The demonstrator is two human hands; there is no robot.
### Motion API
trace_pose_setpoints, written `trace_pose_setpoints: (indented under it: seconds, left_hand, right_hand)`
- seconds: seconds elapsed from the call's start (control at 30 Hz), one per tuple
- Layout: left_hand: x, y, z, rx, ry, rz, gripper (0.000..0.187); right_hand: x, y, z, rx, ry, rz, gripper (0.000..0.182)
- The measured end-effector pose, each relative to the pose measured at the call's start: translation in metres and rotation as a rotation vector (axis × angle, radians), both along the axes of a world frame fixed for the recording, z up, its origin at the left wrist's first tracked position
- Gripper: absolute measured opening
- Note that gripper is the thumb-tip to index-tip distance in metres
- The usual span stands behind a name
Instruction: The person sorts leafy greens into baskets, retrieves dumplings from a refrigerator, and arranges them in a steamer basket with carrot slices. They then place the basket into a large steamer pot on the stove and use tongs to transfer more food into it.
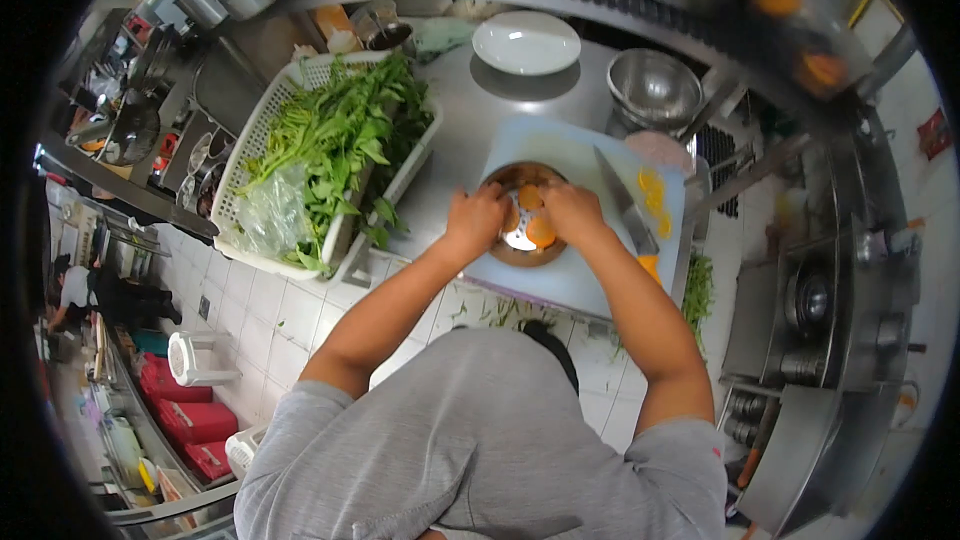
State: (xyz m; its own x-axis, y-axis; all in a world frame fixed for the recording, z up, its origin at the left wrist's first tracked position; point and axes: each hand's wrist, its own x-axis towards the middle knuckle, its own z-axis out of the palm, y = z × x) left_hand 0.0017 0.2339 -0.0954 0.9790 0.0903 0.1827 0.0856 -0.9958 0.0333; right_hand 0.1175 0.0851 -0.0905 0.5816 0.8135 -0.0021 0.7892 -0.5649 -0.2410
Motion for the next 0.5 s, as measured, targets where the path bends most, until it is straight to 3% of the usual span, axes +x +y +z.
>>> trace_pose_setpoints:
  seconds: [0.13, 0.23, 0.3, 0.33, 0.4, 0.43, 0.5]
  left_hand:
    - [0.003, 0.003, -0.025, 0.035, -0.18, -0.008, 0.018]
    - [-0.009, 0.001, -0.016, -0.095, -0.299, 0.001, 0.019]
    - [-0.021, -0.001, -0.003, -0.143, -0.386, -0.012, 0.022]
    - [-0.03, -0.004, 0.01, -0.185, -0.367, -0.013, 0.023]
    - [-0.045, -0.012, 0.023, -0.305, -0.393, -0.061, 0.023]
    - [-0.051, -0.015, 0.03, -0.439, -0.396, -0.12, 0.023]
    - [-0.067, -0.021, 0.048, -0.475, -0.375, -0.146, 0.022]
  right_hand:
    - [-0.004, 0.006, 0.049, 0.15, 0.093, -0.001, 0.017]
    - [-0.024, 0.03, 0.154, 0.28, 0.652, 0.167, 0.024]
    - [-0.028, 0.056, 0.221, 0.486, 0.518, 0.341, 0.022]
    - [-0.038, 0.07, 0.266, 0.526, 0.454, 0.27, 0.02]
    - [-0.035, 0.11, 0.336, 0.748, 0.418, 0.379, 0.014]
    - [-0.026, 0.133, 0.365, 0.79, 0.215, 0.373, 0.016]
    - [0.013, 0.179, 0.41, 0.816, -0.176, 0.258, 0.023]
